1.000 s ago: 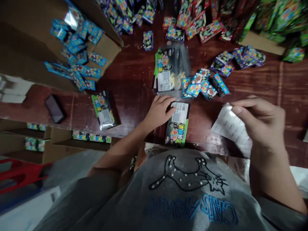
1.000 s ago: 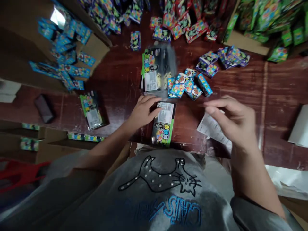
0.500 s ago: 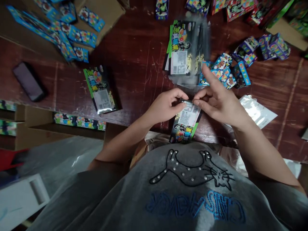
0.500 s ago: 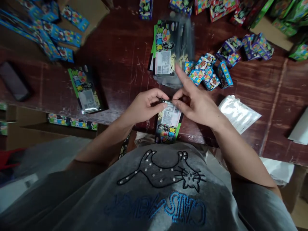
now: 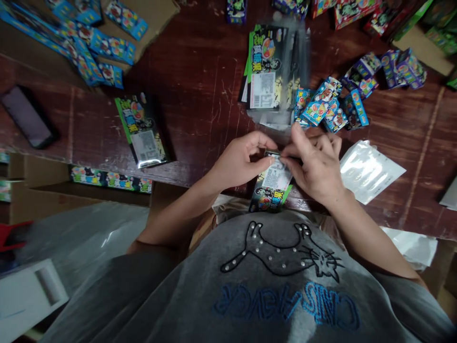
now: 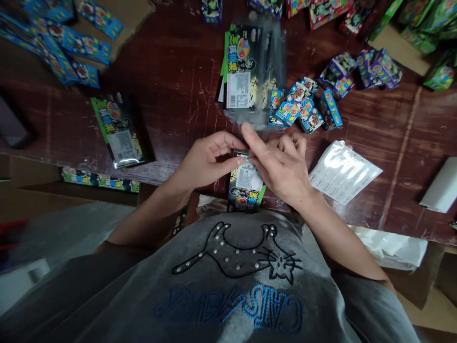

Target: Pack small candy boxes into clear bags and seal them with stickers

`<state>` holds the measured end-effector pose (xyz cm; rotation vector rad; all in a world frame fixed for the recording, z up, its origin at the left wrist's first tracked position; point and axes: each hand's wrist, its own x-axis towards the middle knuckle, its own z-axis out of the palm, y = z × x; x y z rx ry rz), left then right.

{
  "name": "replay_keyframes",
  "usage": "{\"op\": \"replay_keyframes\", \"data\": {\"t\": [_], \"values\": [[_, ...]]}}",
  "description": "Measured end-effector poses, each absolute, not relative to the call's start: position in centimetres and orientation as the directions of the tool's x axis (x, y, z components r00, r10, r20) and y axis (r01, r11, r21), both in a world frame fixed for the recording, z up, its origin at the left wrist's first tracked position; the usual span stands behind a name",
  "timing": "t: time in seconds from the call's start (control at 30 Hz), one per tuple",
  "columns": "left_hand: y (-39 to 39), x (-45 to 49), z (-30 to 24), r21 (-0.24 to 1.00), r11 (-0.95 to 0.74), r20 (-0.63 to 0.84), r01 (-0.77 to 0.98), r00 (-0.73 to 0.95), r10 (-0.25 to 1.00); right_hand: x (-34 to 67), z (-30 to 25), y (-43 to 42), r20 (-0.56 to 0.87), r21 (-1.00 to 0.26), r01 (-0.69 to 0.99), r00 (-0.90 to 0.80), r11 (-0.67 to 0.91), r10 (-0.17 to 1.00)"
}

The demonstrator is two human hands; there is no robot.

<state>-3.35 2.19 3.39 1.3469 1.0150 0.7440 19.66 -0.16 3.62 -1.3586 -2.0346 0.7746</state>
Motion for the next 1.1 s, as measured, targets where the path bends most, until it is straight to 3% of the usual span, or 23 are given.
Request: {"op": "replay_keyframes", "data": {"t": [0.23,0.3,0.4,0.5,0.57,0.63,0.73,0.93,1.1], "values": [[3.2,-4.8,2.5,0.983,0.054,-0.126,0.178,0.42,0.899,19.7,3.7,1.0,0.101,-0.792,0.514,-0.422,0.329,0.901],[4.1,-6.4,2.6,0.982,0.006,-0.059,0.187,0.28,0.958,20.3,3.9,0.6,0.168,-0.841,0.453,-0.303,0.297,0.938],[4.2,-8.2,2.7,1.0,0.016,-0.016,0.014,0.019,1.0,20.9,3.2,-0.9,0.244,-0.916,0.322,-0.032,0.241,0.969],[2.0,-8.0,1.6,0.985,0.079,-0.09,-0.152,-0.071,0.993,20.4,1.5,-2.2,0.183,-0.964,0.206,0.064,0.167,0.981],[-0.3,-7.2,0.4,0.982,0.115,-0.132,-0.152,-0.104,0.986,20.0,0.7,-2.4,0.169,-0.973,0.186,0.154,0.139,0.974],[-2.3,-6.3,-0.6,0.984,0.17,-0.172,-0.059,-0.041,0.984,19.9,0.3,-2.2,0.194,-0.966,0.209,0.217,0.149,0.957],[-3.4,-5.0,-1.0,0.979,0.169,-0.187,0.114,0.171,0.967,20.4,0.3,-1.5,0.225,-0.949,0.252,0.117,0.19,0.967],[-1.3,-2.4,-0.5,0.997,-0.082,0.078,-0.001,0.314,0.946,20.9,-0.5,-1.3,0.409,-0.88,0.297,0.083,0.37,0.909],[-1.2,-2.8,-0.8,0.996,-0.091,0.075,0.018,0.413,0.907,21.3,-0.9,-2.9,0.236,-0.926,0.29,-0.053,0.241,0.97]]}}
